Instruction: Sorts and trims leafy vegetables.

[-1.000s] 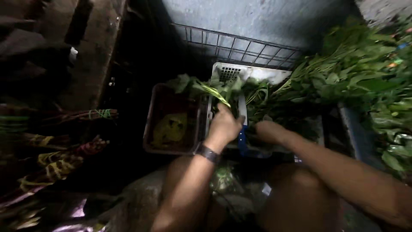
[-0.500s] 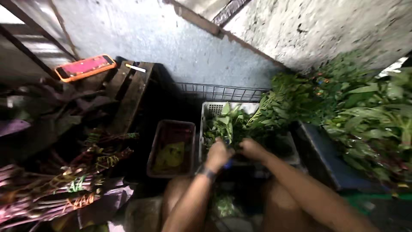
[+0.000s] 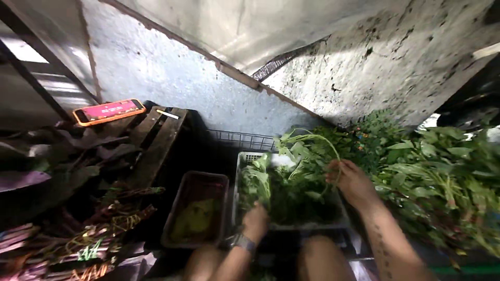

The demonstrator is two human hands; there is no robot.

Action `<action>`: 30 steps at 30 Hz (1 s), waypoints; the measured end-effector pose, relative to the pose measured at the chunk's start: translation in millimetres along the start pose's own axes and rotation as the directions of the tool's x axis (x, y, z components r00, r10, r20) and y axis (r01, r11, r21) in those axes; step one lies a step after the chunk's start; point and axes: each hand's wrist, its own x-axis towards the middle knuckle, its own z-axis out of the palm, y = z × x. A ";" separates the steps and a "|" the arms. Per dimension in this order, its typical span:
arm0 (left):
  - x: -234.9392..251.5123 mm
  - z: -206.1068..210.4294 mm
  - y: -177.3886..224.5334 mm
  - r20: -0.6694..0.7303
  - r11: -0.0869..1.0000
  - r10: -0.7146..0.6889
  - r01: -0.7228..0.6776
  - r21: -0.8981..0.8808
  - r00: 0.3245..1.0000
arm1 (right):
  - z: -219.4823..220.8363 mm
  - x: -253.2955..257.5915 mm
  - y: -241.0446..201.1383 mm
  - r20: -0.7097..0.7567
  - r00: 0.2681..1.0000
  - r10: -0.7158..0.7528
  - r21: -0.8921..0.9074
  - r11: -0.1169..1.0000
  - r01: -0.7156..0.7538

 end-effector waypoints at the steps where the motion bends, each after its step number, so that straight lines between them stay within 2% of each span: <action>1: 0.1 2.2 -1.6 0.001 1.000 -0.005 0.005 0.013 1.000 | 2.0 1.4 4.4 0.023 1.000 0.000 -0.030 1.000 0.001; 4: -4.3 -5.0 -7.8 -0.049 0.998 0.020 -0.023 -0.057 0.999 | 9.6 8.6 32.8 0.113 0.993 0.036 -0.205 0.979 -0.012; 6: -6.3 -18.5 -13.5 -0.142 0.948 0.073 -0.113 -0.296 0.987 | 20.8 2.2 44.2 0.141 0.990 0.006 -0.200 0.980 0.023; 7: -4.6 -22.5 -16.9 -0.180 0.870 0.092 -0.167 -0.463 0.979 | 28.5 -4.8 48.1 0.155 0.988 -0.011 -0.166 0.986 0.037; 8: -2.3 -24.0 -19.4 -0.195 0.756 0.105 -0.206 -0.622 0.975 | 37.2 -14.6 51.3 0.168 0.986 -0.022 -0.135 0.990 0.045; 9: -1.0 -23.7 -19.5 -0.182 0.593 0.120 -0.217 -0.775 0.976 | 46.3 -25.6 53.8 0.174 0.984 -0.033 -0.121 0.991 0.055; 10: -0.2 -22.4 -18.2 -0.142 0.372 0.155 -0.190 -0.909 0.978 | 55.2 -36.3 57.1 0.177 0.983 -0.054 -0.132 0.988 0.078; 11: 0.6 -21.3 -16.9 -0.099 0.159 0.211 -0.135 -0.978 0.972 | 63.7 -45.2 63.0 0.195 0.977 -0.082 -0.174 0.978 0.117; 12: 1.4 -20.8 -16.5 -0.065 0.009 0.274 -0.070 -0.997 0.959 | 72.3 -51.7 72.8 0.224 0.968 -0.115 -0.226 0.960 0.166; 14: 1.7 -19.3 -16.4 -0.050 -0.111 0.342 -0.012 -0.994 0.938 | 86.2 -60.1 97.2 0.326 0.933 -0.152 -0.327 0.908 0.262; 16: 2.7 -16.0 -16.6 -0.069 -0.129 0.320 -0.028 -0.991 0.945 | 92.3 -63.9 112.8 0.438 0.885 -0.156 -0.398 0.850 0.346; 20: 7.4 -18.5 -18.3 -0.065 -0.118 0.131 -0.050 -0.992 0.989 | 91.8 -67.5 105.3 0.534 0.845 -0.031 -0.536 0.761 0.366; 22: 9.0 -19.9 -18.7 -0.063 -0.123 0.129 -0.047 -0.991 0.990 | 85.1 -63.7 103.0 0.548 0.836 0.041 -0.584 0.734 0.347; 25: 11.4 -20.1 -15.8 -0.065 -0.155 0.112 -0.047 -0.987 0.992 | 76.5 -56.2 100.7 0.601 0.797 0.068 -0.576 0.728 0.372; 28: 11.4 -21.7 -13.2 -0.079 -0.114 -0.060 -0.086 -0.990 0.995 | 72.2 -58.6 100.3 0.649 0.755 0.095 -0.552 0.741 0.381; 30: 13.7 -23.4 -10.6 -0.143 -0.054 -0.177 -0.154 -0.987 0.974 | 65.2 -58.0 96.1 0.630 0.750 0.201 -0.638 0.685 0.352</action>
